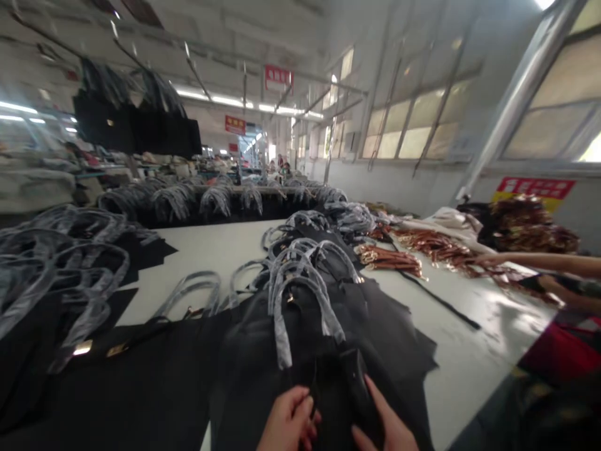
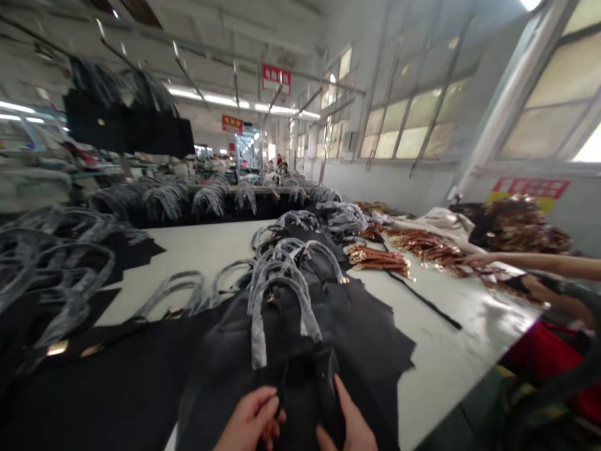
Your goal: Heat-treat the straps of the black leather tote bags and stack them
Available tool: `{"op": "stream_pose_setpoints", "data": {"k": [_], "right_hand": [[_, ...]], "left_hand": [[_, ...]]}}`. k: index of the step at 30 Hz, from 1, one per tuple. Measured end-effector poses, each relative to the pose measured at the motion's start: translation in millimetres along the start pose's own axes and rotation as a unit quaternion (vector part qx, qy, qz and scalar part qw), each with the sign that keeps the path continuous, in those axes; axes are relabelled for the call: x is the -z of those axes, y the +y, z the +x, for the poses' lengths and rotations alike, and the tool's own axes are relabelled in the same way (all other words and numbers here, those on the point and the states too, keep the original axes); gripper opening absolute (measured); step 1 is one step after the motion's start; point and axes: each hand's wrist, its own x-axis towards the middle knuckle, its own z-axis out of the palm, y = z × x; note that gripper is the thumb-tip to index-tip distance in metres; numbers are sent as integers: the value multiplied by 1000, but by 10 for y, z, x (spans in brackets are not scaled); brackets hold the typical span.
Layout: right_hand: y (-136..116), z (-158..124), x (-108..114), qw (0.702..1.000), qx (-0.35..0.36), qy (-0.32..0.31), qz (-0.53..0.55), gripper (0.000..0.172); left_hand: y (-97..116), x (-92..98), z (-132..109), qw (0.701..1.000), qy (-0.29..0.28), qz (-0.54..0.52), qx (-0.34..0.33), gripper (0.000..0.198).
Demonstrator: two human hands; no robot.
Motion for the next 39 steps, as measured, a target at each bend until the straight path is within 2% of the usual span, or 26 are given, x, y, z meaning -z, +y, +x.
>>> {"op": "stream_pose_setpoints", "data": {"k": [2,3,5,9,14,20,25,27,30,32,36,39], "right_hand": [[-30,-166,79,998,-26,38,35,72],[-60,-246,139,998,-34,27,53,74],[-153,-396,276,992,-65,-31,106,74],[-387,-643,472,954,-138,-159,215,76],[-571,-624,435,926,-180,-209,257,77],[-566,-435,426,937,-164,-165,261,79],[-558,-567,481,917,-202,-234,253,78],[-596,-554,456,922,-193,-218,254,78],[-627,-458,449,942,-172,-150,245,80],[-611,-424,495,947,-172,-136,235,81],[-550,-519,601,935,-198,-188,227,80],[-550,-569,573,923,-197,-234,234,79]], "left_hand": [[3,-146,-108,990,31,-133,25,43],[17,-209,-138,983,39,-178,35,46],[40,-307,-159,969,45,-238,48,49],[12,-410,-140,952,42,-300,43,49],[-63,-445,-125,951,14,-309,-4,41],[-36,-448,-133,947,34,-319,12,41],[-58,-456,-132,944,39,-327,-1,35],[-55,-452,-131,945,33,-324,3,33],[-17,-441,-135,939,28,-339,41,38],[8,-438,-140,932,30,-354,64,40],[5,-452,-134,934,41,-352,47,37],[-22,-472,-121,947,40,-319,11,34]]}}
